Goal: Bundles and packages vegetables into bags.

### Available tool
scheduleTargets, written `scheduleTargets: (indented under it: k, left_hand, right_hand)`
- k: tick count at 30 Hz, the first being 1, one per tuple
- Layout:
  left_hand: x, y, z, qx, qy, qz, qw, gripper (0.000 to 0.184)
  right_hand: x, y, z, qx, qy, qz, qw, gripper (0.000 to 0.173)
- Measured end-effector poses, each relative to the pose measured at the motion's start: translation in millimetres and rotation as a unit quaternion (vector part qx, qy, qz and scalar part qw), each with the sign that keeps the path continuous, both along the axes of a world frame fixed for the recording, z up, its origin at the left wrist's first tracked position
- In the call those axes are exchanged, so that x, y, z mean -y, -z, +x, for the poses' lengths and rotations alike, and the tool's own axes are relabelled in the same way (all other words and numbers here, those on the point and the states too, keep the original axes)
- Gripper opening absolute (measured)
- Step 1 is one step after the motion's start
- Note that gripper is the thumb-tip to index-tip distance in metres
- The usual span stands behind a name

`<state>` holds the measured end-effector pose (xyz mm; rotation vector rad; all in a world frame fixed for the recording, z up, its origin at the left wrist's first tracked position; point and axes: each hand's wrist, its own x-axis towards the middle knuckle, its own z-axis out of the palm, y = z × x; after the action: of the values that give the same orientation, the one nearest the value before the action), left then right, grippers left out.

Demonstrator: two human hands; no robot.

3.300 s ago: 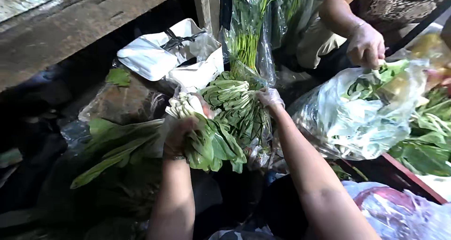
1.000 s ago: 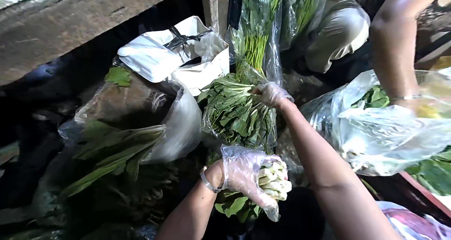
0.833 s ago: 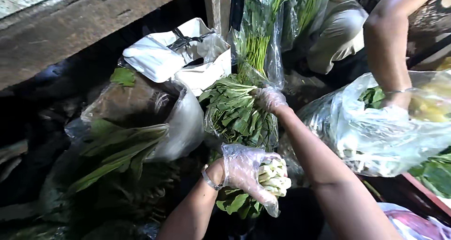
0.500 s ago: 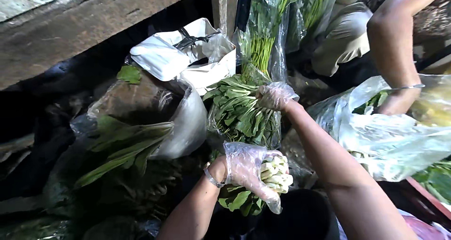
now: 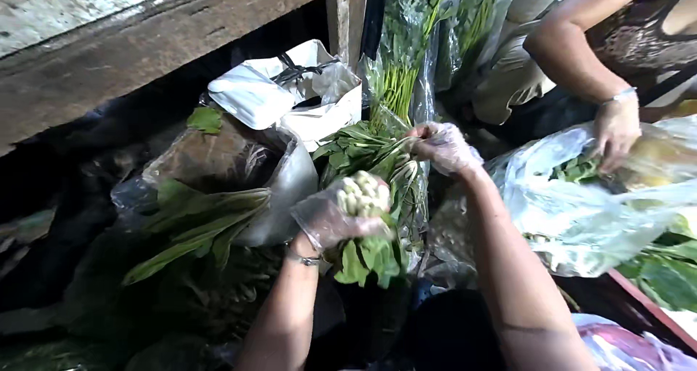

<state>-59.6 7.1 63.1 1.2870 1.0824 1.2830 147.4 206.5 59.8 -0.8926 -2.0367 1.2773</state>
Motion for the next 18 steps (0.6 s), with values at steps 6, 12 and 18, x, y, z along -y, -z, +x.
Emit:
scheduleTargets:
  k: [6, 12, 18]
  left_hand:
    - [-2, -1, -4, 0.140, -0.127, -0.004, 0.982, 0.067]
    - [1, -12, 16, 0.085, -0.166, -0.079, 0.979, 0.046]
    - [0, -20, 29, 0.070, -0.198, -0.128, 0.969, 0.030]
  right_hand:
    - [62, -127, 27, 0.245, 0.050, 0.185, 0.951, 0.019]
    - [111, -151, 14, 0.322, -0.149, 0.218, 0.909, 0.007]
    - [125, -116, -27, 0.170, -0.071, 0.194, 0.963, 0.014]
